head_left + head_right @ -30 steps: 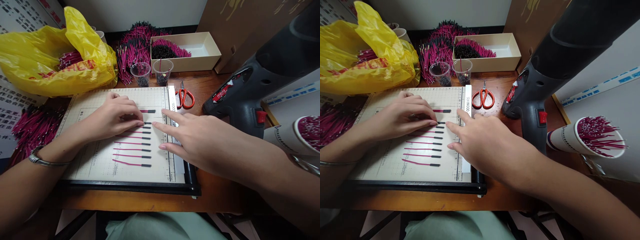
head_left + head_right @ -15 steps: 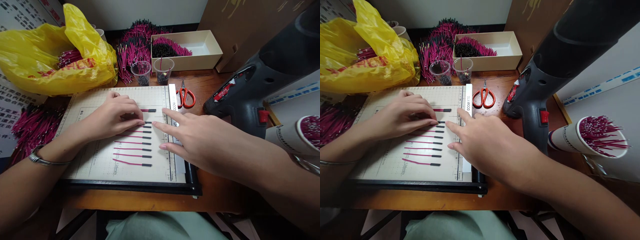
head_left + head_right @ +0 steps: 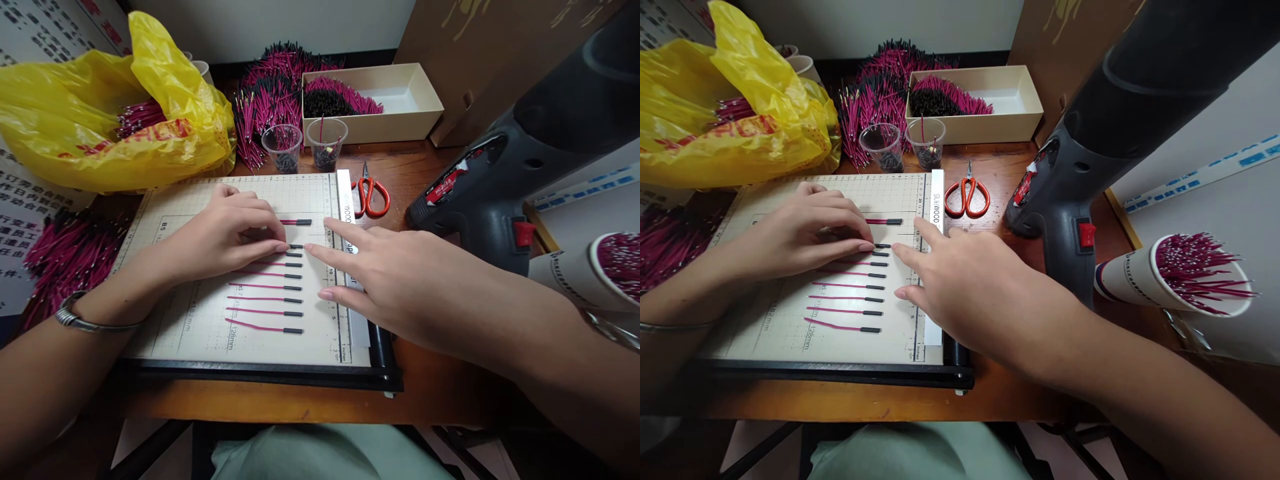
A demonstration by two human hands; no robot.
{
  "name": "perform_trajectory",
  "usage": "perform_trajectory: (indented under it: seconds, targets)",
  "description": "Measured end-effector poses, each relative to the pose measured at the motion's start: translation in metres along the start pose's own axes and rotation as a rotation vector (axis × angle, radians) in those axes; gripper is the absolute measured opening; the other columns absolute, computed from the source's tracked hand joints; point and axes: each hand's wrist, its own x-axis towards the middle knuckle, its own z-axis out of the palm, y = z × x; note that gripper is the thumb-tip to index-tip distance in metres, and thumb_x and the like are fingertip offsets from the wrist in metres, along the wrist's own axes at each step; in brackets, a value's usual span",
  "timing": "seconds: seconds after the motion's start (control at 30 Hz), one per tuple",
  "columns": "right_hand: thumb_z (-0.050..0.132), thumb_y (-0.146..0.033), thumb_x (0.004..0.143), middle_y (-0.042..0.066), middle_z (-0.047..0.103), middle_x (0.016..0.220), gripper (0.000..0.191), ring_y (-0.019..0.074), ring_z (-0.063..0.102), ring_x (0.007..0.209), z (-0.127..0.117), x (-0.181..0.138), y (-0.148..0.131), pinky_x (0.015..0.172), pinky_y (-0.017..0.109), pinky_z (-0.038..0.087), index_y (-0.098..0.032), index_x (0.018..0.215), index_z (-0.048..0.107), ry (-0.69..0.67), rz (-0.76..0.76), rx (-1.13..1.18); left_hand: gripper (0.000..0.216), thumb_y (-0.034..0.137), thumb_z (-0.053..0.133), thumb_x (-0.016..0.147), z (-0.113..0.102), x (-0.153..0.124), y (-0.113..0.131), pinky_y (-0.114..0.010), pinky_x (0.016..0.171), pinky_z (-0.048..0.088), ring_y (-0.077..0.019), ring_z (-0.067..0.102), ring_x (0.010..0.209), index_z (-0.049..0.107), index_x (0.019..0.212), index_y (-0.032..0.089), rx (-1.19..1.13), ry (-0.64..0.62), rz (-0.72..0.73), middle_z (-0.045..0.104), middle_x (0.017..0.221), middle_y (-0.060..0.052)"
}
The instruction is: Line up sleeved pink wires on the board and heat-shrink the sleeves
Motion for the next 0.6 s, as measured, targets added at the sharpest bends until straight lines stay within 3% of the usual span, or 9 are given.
perform_trajectory:
  seconds: [0.23, 0.4, 0.6]
  targets:
    - [0.038, -0.052, 0.110, 0.021, 0.053, 0.160, 0.058, 0.0377, 0.076, 0.111, -0.001, -0.001, 0.008, 0.071, 0.044, 0.064, -0.021, 0.157, 0.053, 0.067, -0.002, -0.016, 0.029, 0.045, 0.059, 0.100, 0.004, 0.005, 0.002, -0.041, 0.089, 0.026, -0.0214, 0.062, 0.088, 0.074, 0.089, 0.023, 0.112, 0.114, -0.067, 0.075, 0.090, -0.001]
    - [0.039, -0.056, 0.109, 0.018, 0.042, 0.169, 0.062, 0.0428, 0.071, 0.124, -0.007, 0.007, 0.010, 0.085, 0.055, 0.065, -0.027, 0.164, 0.043, -0.085, 0.115, 0.010, 0.029, 0.045, 0.060, 0.099, 0.006, 0.011, 0.003, -0.043, 0.091, 0.027, -0.0238, 0.062, 0.092, 0.075, 0.087, 0.023, 0.167, 0.182, -0.105, 0.076, 0.093, -0.003]
    - [0.039, -0.054, 0.110, 0.019, 0.036, 0.173, 0.060, 0.0416, 0.068, 0.130, -0.007, 0.012, 0.007, 0.092, 0.055, 0.064, -0.028, 0.164, 0.044, -0.127, 0.109, 0.039, 0.029, 0.044, 0.058, 0.100, 0.008, 0.014, 0.001, -0.045, 0.092, 0.028, -0.0232, 0.063, 0.091, 0.076, 0.089, 0.025, 0.171, 0.169, -0.060, 0.076, 0.093, -0.002]
